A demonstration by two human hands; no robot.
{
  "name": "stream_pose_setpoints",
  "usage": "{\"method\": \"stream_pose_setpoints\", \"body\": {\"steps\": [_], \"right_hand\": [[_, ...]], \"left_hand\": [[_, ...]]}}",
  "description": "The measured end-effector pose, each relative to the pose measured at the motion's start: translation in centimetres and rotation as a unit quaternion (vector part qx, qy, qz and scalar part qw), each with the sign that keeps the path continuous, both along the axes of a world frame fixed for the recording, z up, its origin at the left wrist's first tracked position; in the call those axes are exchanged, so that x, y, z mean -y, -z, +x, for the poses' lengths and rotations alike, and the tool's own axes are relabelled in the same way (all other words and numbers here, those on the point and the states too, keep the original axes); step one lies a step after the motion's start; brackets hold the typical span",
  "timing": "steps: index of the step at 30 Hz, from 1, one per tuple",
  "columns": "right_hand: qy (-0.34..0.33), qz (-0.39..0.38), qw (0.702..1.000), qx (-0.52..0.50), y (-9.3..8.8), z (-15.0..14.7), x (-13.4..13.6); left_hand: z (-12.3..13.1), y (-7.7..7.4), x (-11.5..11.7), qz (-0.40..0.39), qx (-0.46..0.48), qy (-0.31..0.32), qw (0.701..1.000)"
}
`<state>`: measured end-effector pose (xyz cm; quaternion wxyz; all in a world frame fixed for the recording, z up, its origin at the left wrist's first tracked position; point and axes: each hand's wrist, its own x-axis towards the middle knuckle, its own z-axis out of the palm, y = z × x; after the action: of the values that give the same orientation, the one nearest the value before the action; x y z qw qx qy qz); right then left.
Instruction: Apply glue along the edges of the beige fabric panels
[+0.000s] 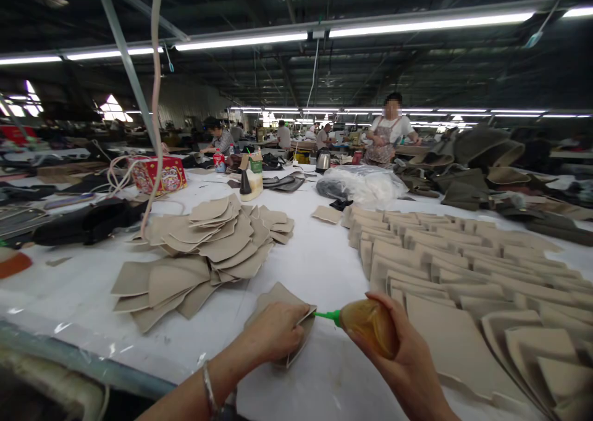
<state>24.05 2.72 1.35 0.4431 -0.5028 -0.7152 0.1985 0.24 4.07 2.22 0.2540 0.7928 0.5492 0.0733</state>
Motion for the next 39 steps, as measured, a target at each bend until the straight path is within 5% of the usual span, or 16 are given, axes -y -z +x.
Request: {"method": "stream_pose_setpoints", "body": {"steps": [10, 21, 39], "right_hand": [[-0.025, 0.065, 0.995, 0.072, -0.1, -1.0, 0.4], [0.014, -0.023, 1.000, 0.012, 0.1, -0.5, 0.2], [0.034, -0.092, 0.990, -0.099, 0.2, 0.1, -0.2]], "left_hand": [[0.2, 0.1, 0.6, 0.012, -0.011, -0.021, 1.000], [0.8, 1.6, 0.9, 0.058, -0.068, -0.027, 0.996], [1.0, 0.7, 1.3, 0.025, -0.069, -0.031, 0.997]]}}
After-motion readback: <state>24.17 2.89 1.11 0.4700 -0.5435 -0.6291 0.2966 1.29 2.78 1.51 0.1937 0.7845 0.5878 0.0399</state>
